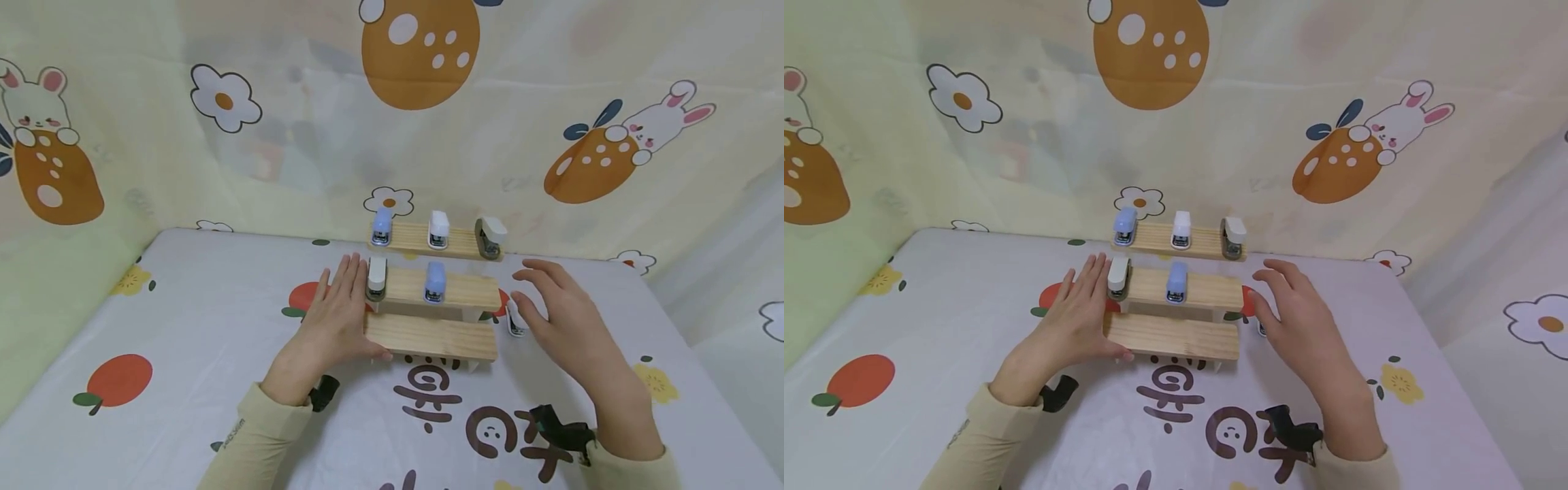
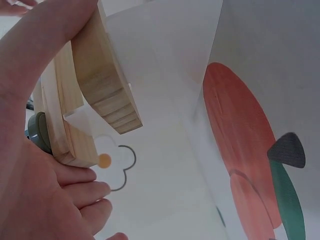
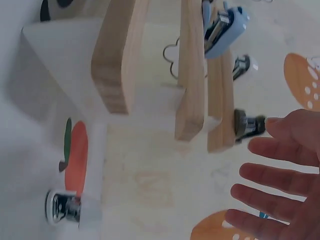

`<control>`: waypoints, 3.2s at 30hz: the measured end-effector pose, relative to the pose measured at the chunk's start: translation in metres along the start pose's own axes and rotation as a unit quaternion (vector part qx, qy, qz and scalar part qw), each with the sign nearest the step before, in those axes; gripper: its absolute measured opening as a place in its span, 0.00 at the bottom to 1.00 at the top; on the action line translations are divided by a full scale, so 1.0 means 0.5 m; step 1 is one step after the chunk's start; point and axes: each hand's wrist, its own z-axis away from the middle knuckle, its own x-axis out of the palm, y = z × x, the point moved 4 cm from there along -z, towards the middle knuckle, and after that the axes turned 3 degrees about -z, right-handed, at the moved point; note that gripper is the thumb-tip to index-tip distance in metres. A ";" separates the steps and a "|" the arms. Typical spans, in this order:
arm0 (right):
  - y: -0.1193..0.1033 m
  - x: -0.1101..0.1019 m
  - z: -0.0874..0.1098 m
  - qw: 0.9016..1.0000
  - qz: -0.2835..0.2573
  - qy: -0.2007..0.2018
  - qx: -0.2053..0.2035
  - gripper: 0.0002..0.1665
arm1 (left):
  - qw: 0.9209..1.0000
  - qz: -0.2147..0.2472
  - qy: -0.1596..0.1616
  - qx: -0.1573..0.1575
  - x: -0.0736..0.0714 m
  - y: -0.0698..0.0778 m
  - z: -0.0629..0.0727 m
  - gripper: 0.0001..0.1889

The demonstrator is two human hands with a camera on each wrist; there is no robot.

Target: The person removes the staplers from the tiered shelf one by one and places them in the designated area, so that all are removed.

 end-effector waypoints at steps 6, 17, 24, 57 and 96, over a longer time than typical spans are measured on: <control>-0.051 0.010 -0.013 0.998 0.013 0.025 -0.057 0.14 | 1.000 0.004 0.006 0.001 0.001 -0.003 0.001 0.78; -0.099 0.041 -0.033 0.996 -0.003 0.018 -0.087 0.14 | 1.000 0.004 0.004 0.005 0.007 0.004 -0.001 0.79; -0.122 0.068 -0.046 0.995 -0.023 0.011 -0.100 0.16 | 1.000 0.008 0.005 0.005 0.008 0.005 0.000 0.79; -0.142 0.136 -0.067 0.996 0.003 -0.045 -0.070 0.20 | 1.000 -0.005 0.014 0.006 -0.005 0.001 0.003 0.78; -0.129 0.107 -0.054 0.995 0.002 -0.029 -0.093 0.22 | 1.000 0.006 0.011 0.003 -0.001 0.004 0.004 0.78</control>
